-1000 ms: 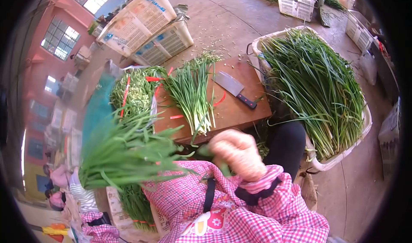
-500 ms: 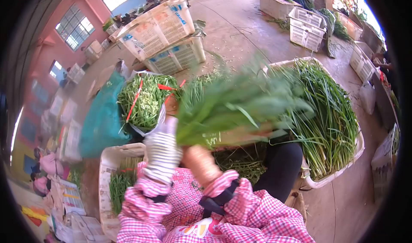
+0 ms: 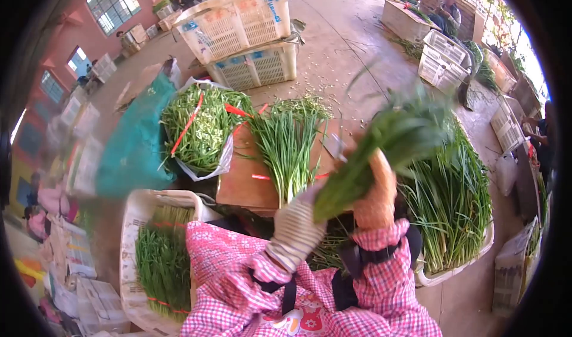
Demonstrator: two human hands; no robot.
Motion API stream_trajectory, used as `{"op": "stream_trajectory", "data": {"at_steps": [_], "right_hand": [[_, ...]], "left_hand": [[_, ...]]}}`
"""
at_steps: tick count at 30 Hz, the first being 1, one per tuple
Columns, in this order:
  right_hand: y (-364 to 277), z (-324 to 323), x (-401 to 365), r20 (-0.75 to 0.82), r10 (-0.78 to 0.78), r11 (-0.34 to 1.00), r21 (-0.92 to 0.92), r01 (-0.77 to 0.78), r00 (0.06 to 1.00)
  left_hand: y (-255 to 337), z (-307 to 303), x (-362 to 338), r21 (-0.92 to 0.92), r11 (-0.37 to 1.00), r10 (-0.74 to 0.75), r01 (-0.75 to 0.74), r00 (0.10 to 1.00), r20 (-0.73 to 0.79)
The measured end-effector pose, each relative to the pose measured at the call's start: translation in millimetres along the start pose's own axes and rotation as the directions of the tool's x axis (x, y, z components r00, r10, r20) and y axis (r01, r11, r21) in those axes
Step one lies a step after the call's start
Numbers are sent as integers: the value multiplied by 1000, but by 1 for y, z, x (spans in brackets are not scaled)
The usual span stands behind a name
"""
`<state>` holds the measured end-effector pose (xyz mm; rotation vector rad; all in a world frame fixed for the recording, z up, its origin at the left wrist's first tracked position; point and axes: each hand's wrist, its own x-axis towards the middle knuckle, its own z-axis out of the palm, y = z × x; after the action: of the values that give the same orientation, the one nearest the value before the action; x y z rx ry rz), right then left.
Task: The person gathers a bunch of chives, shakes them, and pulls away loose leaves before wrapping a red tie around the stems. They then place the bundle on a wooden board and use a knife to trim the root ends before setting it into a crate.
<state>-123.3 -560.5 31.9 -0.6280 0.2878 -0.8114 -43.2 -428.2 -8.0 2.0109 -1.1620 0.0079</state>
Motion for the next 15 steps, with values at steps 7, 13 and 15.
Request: {"op": "stream_trajectory", "data": {"at_steps": [7, 13, 15], "right_hand": [[34, 37, 65, 285, -10, 882, -450, 143, 958], [127, -57, 40, 386, 331, -76, -899, 432, 861], [144, -59, 38, 356, 434, -161, -873, 460, 828]], "left_hand": [[-92, -37, 82, -667, 583, -553, 465, 828, 94], [-171, 15, 69, -510, 233, -740, 828, 492, 459], [-185, 30, 56, -502, 157, -750, 851, 433, 500]]}}
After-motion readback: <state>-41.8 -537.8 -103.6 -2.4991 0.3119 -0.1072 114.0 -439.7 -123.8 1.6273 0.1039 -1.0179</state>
